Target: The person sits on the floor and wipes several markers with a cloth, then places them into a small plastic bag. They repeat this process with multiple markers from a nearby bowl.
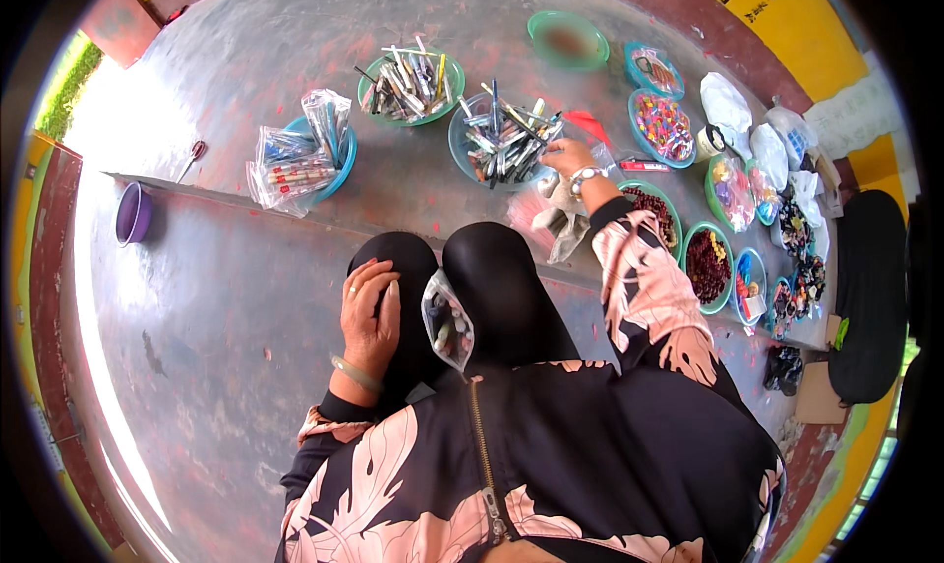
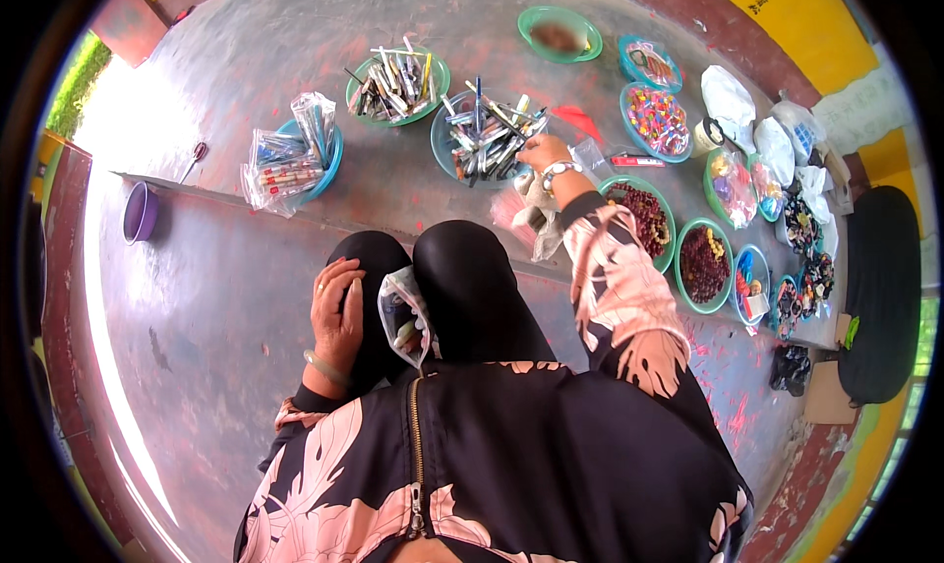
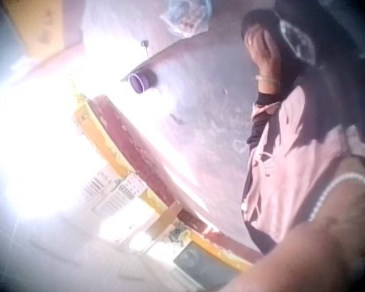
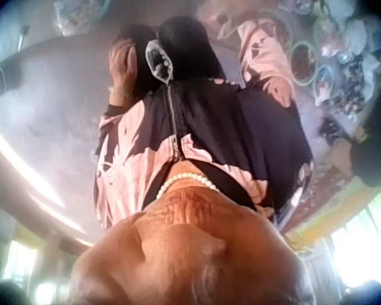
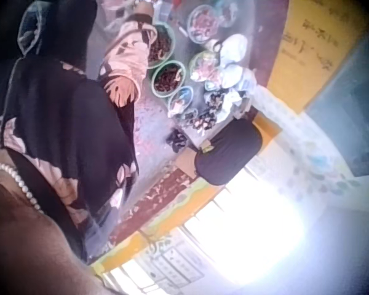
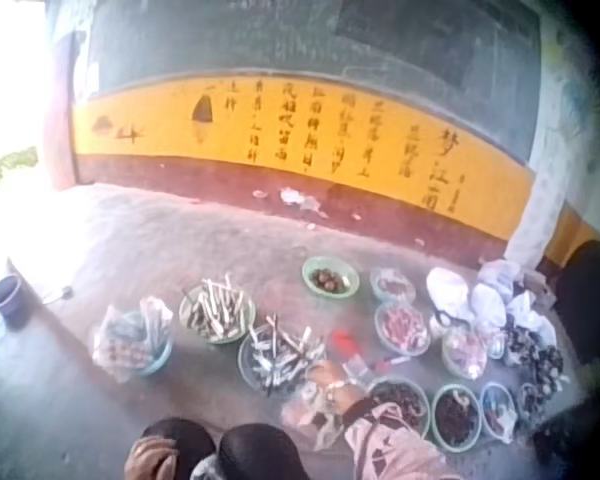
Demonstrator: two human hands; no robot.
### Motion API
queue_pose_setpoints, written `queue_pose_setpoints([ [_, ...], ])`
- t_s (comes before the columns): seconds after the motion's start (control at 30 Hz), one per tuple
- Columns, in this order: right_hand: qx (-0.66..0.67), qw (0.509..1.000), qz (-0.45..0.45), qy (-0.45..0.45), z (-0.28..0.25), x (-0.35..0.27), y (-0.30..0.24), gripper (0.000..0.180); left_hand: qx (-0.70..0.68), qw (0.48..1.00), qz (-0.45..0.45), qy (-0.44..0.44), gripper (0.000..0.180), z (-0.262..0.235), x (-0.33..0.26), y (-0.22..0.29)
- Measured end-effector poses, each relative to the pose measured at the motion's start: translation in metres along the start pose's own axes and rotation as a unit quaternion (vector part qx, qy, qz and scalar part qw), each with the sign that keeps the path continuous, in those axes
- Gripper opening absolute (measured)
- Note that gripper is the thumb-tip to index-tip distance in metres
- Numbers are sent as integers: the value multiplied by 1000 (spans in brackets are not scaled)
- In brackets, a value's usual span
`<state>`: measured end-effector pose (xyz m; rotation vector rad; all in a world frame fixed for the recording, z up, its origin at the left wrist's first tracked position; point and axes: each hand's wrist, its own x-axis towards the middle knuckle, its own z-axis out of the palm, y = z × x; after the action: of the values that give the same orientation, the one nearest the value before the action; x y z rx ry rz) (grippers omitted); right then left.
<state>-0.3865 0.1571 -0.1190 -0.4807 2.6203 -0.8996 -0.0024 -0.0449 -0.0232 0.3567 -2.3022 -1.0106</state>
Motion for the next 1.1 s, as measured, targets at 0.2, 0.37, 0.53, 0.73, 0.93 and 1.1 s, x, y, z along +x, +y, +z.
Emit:
queue_pose_setpoints([
  [0.2,-142,985,75,65,32,51,2,51,10,1000,7,-6,9,-1,1,-1],
  [0.37,-217,975,48,-8,41,78,9,41,15,1000,10,-11,9,2,6,-3],
  [0.53,-188,980,60,-23,32,77,25,32,10,1000,11,-11,7,1,6,1],
  [0.73,48,999,7,0,-10,-10,15,24,-43,998,-34,18,5,-4,-8,-8],
  [0.93,283,950,-81,-102,-76,-142,-46,16,-2,997,77,-9,27,-22,36,52],
  [1.1,251,939,-159,-174,-116,-219,-105,15,49,973,206,-88,41,-24,75,108],
])
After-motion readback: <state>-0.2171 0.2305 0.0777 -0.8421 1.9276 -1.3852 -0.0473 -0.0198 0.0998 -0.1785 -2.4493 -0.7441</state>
